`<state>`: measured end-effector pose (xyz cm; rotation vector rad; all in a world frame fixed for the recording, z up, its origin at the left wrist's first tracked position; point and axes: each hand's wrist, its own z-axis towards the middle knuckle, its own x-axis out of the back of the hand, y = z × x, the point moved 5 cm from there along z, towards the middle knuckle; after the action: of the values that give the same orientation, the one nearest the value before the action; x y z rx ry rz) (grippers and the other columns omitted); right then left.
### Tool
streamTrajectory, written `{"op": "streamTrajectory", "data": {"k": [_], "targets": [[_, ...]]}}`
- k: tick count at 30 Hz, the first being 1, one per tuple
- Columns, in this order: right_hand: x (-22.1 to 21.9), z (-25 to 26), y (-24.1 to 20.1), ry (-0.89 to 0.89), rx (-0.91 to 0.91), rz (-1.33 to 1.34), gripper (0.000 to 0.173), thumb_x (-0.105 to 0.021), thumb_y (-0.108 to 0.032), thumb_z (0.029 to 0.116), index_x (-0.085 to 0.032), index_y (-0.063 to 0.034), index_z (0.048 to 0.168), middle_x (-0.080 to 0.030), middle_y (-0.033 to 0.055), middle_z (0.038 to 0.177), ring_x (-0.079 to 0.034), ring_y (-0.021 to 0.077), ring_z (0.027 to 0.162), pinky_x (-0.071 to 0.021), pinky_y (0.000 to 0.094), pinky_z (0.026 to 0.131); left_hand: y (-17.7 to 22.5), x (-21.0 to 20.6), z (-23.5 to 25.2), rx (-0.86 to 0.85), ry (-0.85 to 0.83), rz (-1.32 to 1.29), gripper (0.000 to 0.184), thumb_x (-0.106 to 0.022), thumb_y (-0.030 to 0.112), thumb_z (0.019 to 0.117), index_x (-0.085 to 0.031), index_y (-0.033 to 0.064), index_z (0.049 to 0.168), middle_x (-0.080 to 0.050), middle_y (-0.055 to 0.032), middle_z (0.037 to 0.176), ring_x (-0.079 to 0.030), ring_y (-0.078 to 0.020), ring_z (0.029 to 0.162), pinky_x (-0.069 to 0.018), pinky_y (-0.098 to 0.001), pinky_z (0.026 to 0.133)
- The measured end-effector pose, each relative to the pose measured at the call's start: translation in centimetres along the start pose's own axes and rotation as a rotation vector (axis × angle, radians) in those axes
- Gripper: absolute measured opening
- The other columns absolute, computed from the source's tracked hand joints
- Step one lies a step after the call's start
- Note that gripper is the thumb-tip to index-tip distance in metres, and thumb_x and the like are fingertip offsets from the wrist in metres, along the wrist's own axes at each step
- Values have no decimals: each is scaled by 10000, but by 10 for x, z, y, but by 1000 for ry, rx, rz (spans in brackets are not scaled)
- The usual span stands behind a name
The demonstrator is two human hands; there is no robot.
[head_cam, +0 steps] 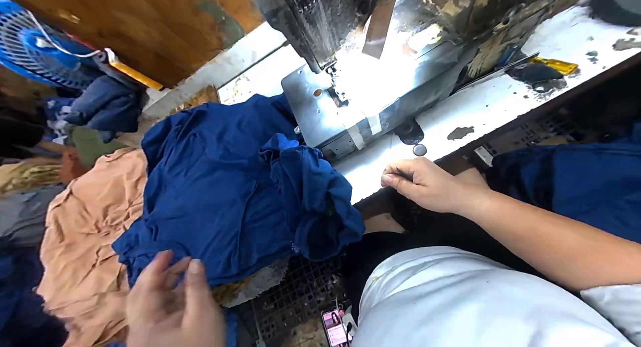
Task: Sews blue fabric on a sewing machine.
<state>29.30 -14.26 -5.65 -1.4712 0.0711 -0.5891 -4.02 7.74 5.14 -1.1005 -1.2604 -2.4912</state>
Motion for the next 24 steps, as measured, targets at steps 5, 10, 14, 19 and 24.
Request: {"op": "streamTrajectory", "data": {"k": [5,10,14,19,24], "targets": [[-30,-11,-25,69,237,-123,421,-655,-442,978,-699,-23,963,-621,37,773,-553,58,664,-483,217,608,81,-106,-30,-423,-205,-33,174,-613,113,1002,-740,77,1115,-706,-71,1154,-667,-86,1081,-562,-224,925],[-77,7,-26,39,152,-403,409,-710,-376,905,-627,-2,1046,-665,150,926,-696,281,814,-577,447,668,74,-167,13,-784,-227,270,283,-577,126,980,-724,175,1217,-672,-79,1352,-483,-354,1399,-347,-585,1118],[-33,15,-30,71,57,-206,194,-587,-90,958,-723,-7,1069,-735,127,971,-710,208,894,-584,410,822,93,-143,60,-816,-318,219,292,-491,160,1006,-754,113,1126,-757,-30,1075,-604,-217,1262,-269,-599,1168],[23,34,-38,28,-267,365,131,-635,-146,1023,-695,-57,948,-574,-25,656,-437,-4,482,-374,149,465,106,-129,106,-462,-522,-231,207,-688,271,950,-726,106,1069,-730,82,899,-673,26,820,-571,-170,767],[34,47,-32,35,-375,531,209,-600,-206,1049,-620,-87,878,-545,-11,614,-410,11,434,-311,150,410,110,-152,135,-340,-546,-214,212,-801,256,850,-777,137,1024,-762,68,925,-703,6,866,-579,-181,809]]}}
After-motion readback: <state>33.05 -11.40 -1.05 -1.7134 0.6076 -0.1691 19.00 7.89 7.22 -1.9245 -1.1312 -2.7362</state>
